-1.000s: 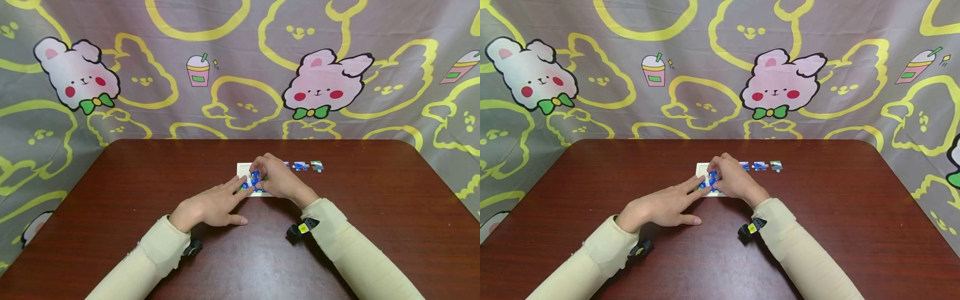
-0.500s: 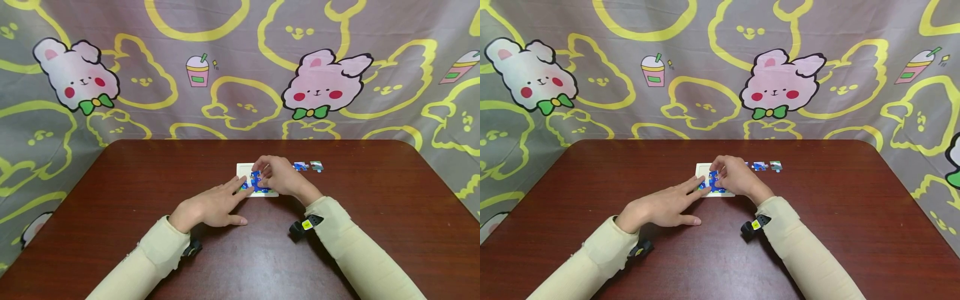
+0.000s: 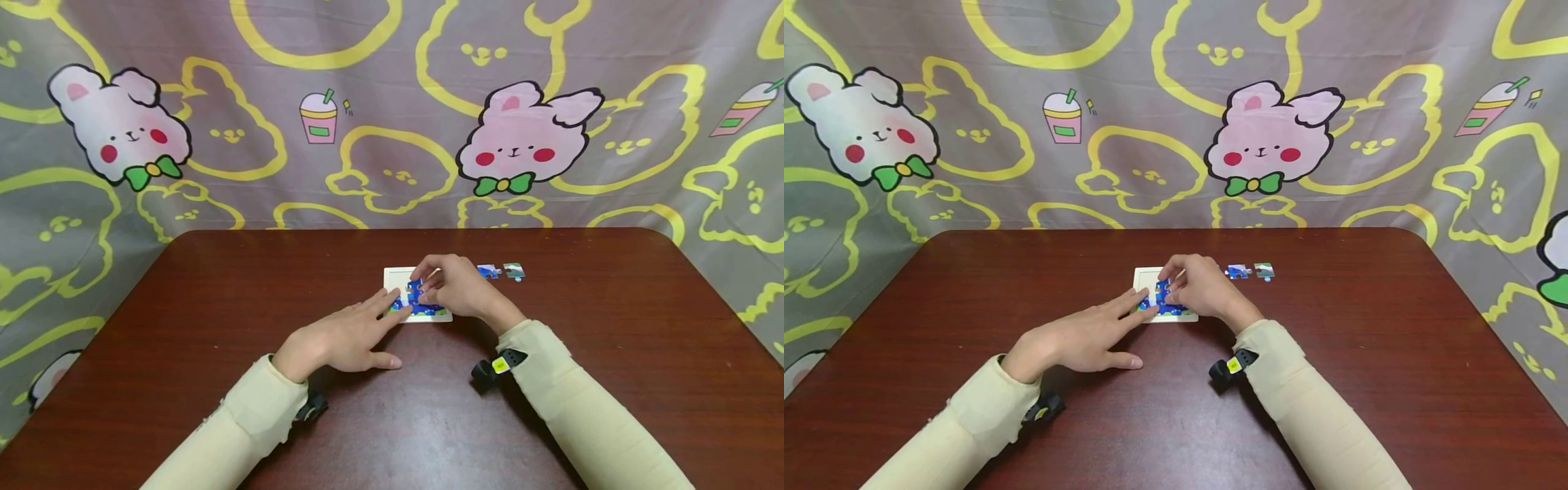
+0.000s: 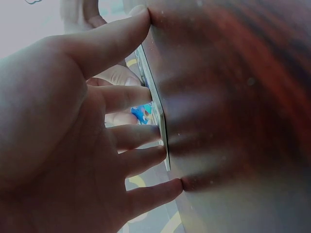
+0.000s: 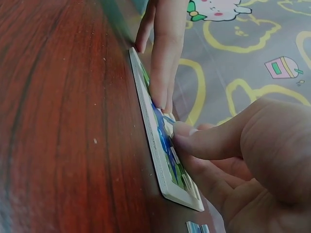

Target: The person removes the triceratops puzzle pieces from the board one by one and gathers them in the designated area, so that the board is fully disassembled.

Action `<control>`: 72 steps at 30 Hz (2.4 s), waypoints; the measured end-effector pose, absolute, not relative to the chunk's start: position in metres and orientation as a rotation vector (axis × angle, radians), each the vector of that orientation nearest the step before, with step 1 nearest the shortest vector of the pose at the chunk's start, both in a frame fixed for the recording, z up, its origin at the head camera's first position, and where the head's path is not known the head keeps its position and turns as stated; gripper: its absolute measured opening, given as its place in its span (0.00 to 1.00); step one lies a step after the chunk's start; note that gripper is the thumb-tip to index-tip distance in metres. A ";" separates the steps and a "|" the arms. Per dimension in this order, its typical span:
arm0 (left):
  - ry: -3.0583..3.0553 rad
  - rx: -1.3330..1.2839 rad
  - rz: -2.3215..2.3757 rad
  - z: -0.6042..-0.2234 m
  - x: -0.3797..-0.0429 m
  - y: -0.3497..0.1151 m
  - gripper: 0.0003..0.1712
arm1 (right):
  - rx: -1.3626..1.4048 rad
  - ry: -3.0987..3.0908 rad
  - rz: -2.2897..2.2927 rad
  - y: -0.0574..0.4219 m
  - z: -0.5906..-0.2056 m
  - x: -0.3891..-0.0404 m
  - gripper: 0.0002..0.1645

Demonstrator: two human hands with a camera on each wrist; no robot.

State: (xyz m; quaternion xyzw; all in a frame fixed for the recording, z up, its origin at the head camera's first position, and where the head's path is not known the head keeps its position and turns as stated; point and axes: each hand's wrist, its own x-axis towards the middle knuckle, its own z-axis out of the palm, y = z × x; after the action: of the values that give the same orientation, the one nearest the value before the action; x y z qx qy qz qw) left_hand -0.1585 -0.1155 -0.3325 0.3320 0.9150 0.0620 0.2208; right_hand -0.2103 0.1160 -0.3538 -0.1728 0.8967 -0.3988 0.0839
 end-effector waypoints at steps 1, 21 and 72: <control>2.529 0.918 0.173 -0.333 -0.158 -0.116 0.50 | -0.512 2.669 -1.202 0.116 -0.354 -0.210 0.16; 2.527 0.938 0.194 -0.334 -0.158 -0.117 0.49 | -0.508 2.644 -1.266 0.119 -0.352 -0.212 0.17; 2.536 0.917 0.193 -0.334 -0.157 -0.115 0.49 | -0.339 2.783 -1.073 0.233 -0.353 -0.196 0.18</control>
State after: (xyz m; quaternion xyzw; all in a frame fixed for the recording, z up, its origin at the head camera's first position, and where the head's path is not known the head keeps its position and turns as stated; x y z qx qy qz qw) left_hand -0.1571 -0.1146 -0.3337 0.3311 0.9156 0.0696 0.2172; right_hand -0.1960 0.2333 -0.3530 -0.1127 0.9248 -0.3566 0.0697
